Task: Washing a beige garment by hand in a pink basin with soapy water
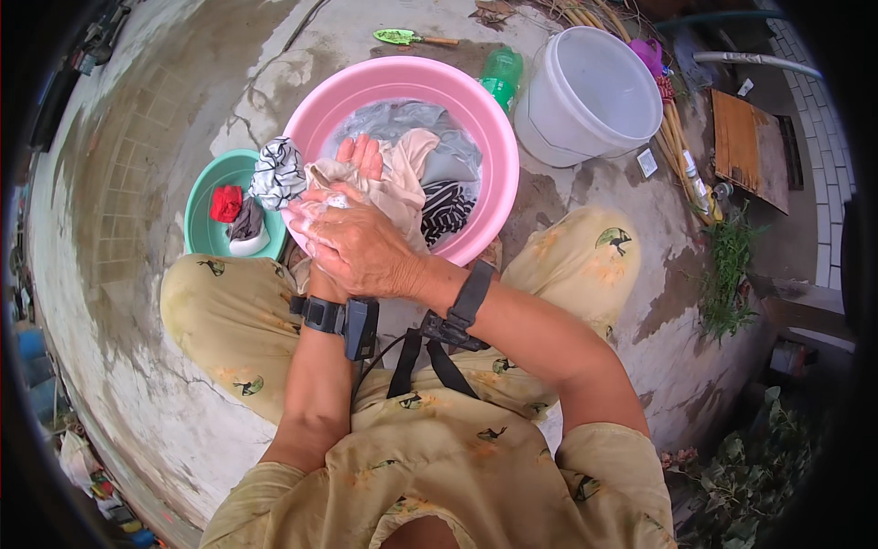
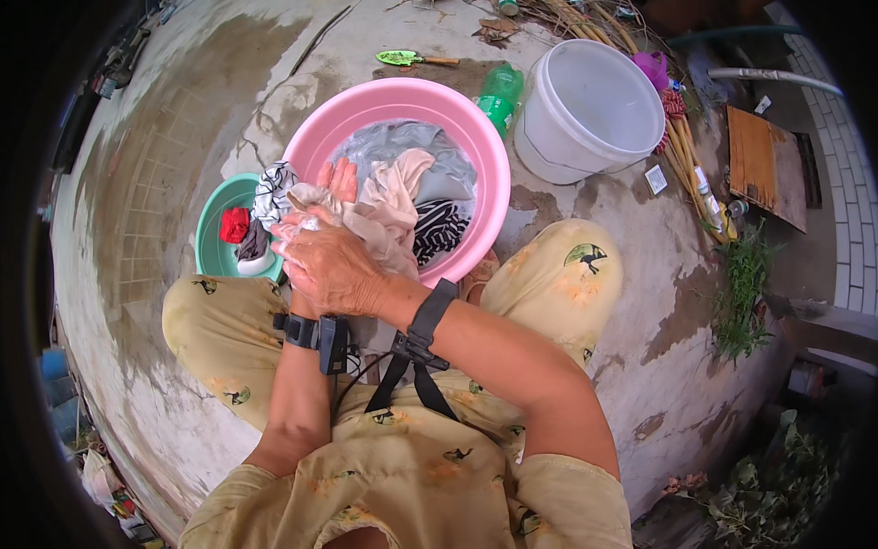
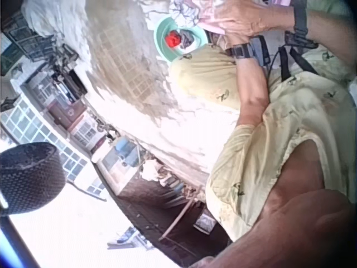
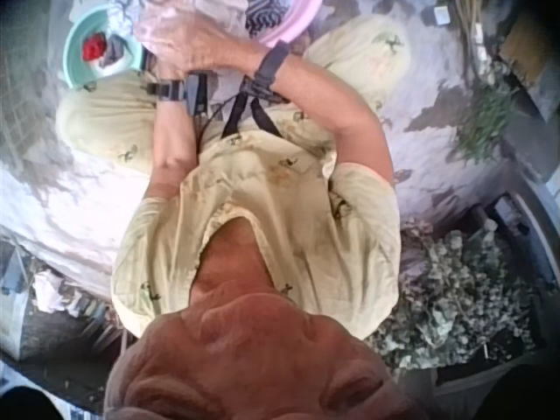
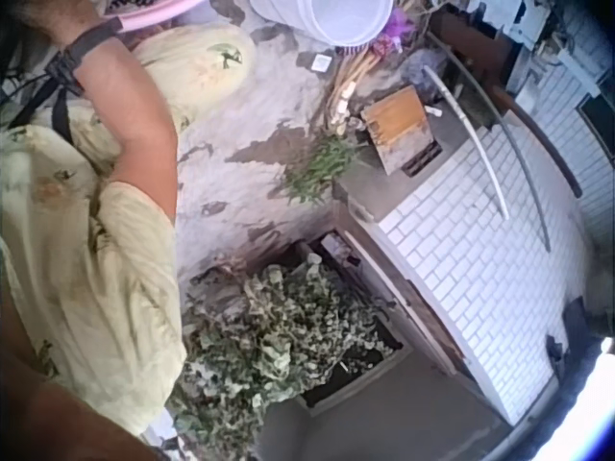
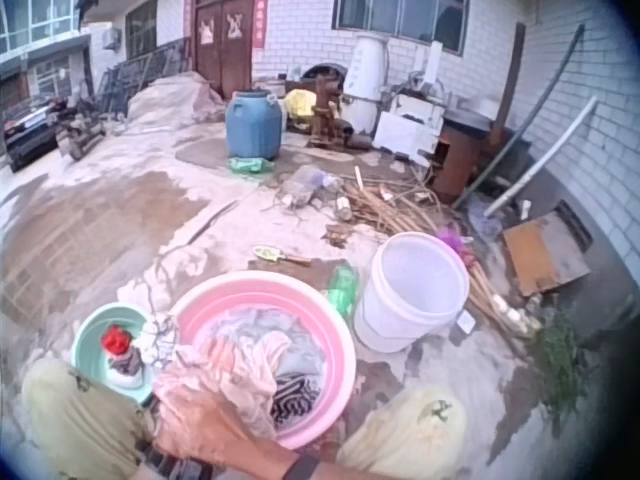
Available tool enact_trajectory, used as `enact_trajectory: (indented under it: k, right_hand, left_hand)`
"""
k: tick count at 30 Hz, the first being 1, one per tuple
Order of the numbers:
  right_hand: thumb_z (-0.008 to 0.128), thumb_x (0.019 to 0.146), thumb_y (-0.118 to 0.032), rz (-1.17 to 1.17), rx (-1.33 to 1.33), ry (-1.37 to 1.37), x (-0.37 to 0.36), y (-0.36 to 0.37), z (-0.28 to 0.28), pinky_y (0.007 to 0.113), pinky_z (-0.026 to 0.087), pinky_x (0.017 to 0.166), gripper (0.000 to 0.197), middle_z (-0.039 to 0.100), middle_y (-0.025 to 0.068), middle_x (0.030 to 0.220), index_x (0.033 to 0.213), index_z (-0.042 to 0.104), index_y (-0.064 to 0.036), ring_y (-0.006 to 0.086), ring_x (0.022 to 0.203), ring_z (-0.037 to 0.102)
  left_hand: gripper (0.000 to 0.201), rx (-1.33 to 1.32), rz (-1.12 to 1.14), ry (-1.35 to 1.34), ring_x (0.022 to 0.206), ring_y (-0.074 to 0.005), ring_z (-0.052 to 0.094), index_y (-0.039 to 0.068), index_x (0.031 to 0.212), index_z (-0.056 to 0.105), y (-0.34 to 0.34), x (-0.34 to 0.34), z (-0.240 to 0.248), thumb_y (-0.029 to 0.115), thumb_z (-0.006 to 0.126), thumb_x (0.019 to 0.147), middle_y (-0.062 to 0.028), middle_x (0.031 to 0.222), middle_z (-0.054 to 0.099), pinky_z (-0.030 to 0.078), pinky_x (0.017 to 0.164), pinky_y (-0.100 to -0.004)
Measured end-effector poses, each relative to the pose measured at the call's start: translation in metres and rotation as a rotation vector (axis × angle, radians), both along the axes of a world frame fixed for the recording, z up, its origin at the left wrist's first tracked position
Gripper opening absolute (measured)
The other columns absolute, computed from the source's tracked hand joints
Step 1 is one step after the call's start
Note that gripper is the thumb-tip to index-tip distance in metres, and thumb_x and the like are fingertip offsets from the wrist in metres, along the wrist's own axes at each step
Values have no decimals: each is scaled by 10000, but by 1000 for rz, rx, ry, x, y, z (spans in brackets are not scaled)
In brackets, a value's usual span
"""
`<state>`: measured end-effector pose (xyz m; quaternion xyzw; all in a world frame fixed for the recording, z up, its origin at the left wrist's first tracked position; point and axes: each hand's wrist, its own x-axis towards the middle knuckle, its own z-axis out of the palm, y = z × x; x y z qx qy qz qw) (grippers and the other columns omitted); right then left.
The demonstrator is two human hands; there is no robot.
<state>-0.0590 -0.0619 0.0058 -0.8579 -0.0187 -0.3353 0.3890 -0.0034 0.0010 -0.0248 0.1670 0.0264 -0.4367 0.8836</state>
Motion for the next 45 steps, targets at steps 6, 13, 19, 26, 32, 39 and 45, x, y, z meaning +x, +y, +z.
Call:
enact_trajectory:
  k: [6,13,19,26,32,39,45]
  right_hand:
    - [562,770,-122,-283,340,353,9,-46,12,450,326,997,299,587,142,1163,1039,629,-10,327,1162,489]
    - [537,820,-157,-139,-33,170,0,-18,1,501,170,1077,313,564,124,1211,1109,616,-67,336,1240,411]
    - [554,794,-256,-197,-47,192,2,-22,-5,495,214,1067,364,555,142,1221,1101,624,-74,361,1249,389]
    - [502,857,-269,-299,-191,379,15,-56,-4,494,170,1079,347,547,140,1249,1129,619,-87,374,1262,383]
    - [602,762,-27,215,-114,97,1,-9,19,410,404,932,283,621,144,1038,1044,623,-37,324,1054,557]
    - [568,910,-282,-151,1063,158,17,-41,35,258,393,451,264,488,45,662,839,543,-28,157,526,469]
    - [449,945,-420,-269,1276,277,29,-52,34,290,373,432,410,399,29,591,747,462,-61,164,492,425]
  left_hand:
    - [380,62,-199,73,1117,-243,535,44,1231,487,-1,2,10,298,404,961,-127,1188,565,421,981,-396]
    - [425,46,-78,59,1210,-234,449,75,1290,417,-13,-15,23,337,382,958,-108,1306,467,351,1040,-359]
    - [438,40,-92,79,1288,-238,359,47,1312,384,-10,1,13,316,312,974,-136,1371,395,275,1092,-374]
    - [451,-59,-56,237,1222,-251,449,68,1284,428,-15,-17,13,378,319,976,-121,1325,452,343,1050,-406]
    - [477,-328,-154,92,1248,-266,426,62,1307,409,-22,-2,-5,385,311,971,-147,1338,436,319,1066,-397]
    - [325,882,410,-879,728,-325,553,-46,1021,489,-39,-49,-12,252,390,935,-199,783,559,436,648,-423]
    - [370,711,162,-556,475,-113,463,10,896,526,-30,-46,-12,353,403,956,-47,564,495,358,399,-290]
